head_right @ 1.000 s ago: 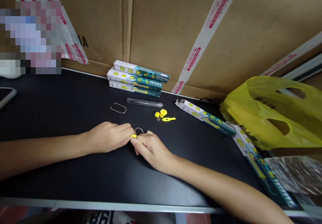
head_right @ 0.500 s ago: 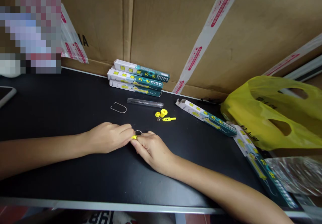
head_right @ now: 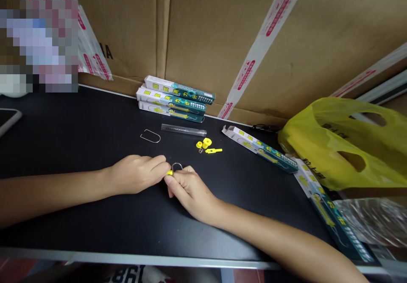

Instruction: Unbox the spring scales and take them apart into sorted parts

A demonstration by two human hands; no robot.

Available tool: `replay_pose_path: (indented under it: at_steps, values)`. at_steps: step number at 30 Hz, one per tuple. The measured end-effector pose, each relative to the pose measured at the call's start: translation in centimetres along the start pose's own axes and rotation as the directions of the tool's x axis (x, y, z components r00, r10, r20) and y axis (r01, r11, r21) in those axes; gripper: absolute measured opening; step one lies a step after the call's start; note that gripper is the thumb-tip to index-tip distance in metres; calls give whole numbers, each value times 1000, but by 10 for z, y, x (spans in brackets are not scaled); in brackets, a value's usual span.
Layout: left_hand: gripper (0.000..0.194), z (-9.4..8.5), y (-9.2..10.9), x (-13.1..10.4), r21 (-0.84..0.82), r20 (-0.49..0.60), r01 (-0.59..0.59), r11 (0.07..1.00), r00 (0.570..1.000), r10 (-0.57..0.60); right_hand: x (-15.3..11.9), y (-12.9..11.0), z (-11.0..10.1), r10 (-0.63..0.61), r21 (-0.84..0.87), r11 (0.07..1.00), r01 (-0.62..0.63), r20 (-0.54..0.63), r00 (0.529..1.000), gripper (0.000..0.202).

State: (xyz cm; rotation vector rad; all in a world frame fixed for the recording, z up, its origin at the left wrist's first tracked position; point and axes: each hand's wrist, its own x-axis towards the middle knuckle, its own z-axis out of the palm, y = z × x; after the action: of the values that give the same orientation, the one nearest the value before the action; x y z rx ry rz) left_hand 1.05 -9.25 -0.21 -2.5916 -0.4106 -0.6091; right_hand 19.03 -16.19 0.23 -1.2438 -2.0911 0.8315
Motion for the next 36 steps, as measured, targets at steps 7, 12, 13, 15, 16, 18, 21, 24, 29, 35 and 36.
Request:
replay_pose_path:
  at_steps: [7,12,13,15,16,18,21,24,29,35,36]
  values:
    - [16,2,0,-1,-19,35,-24,1000,999,25,1,2,-2,-100,-148,984,101,13,995,41]
    - [16,1,0,0,-3,41,-25,1000,999,25,1,-2,-5,21,-57,998,-17,69,997,46]
    - [16,0,0,0,-2,36,-19,1000,999,19,1,-2,-6,44,-29,999,-41,88,995,47]
    - [17,0,0,0,6,30,-8,1000,1000,8,1,-3,-7,46,-42,998,-43,94,995,46]
    - [17,0,0,0,12,31,-4,1000,1000,4,1,-3,-7,30,-82,996,-23,80,996,45]
    - [17,0,0,0,18,43,1,1000,999,-2,2,-2,-7,-7,-180,984,16,49,999,42]
    - [17,1,0,0,7,59,0,1000,998,-1,3,0,-6,-27,-244,969,37,44,999,41]
    - [19,2,1,0,-7,58,2,1000,998,-1,3,0,-7,-23,-234,972,34,50,998,42]
    - [21,3,1,-1,-34,54,18,999,998,-16,4,-1,-10,45,-107,994,-32,121,992,45]
    - [19,5,0,-1,-49,79,19,999,997,-15,5,4,-10,-33,-239,970,53,85,996,44]
    - [19,5,0,-1,-56,85,15,998,996,-10,6,5,-10,-46,-273,960,68,88,995,43]
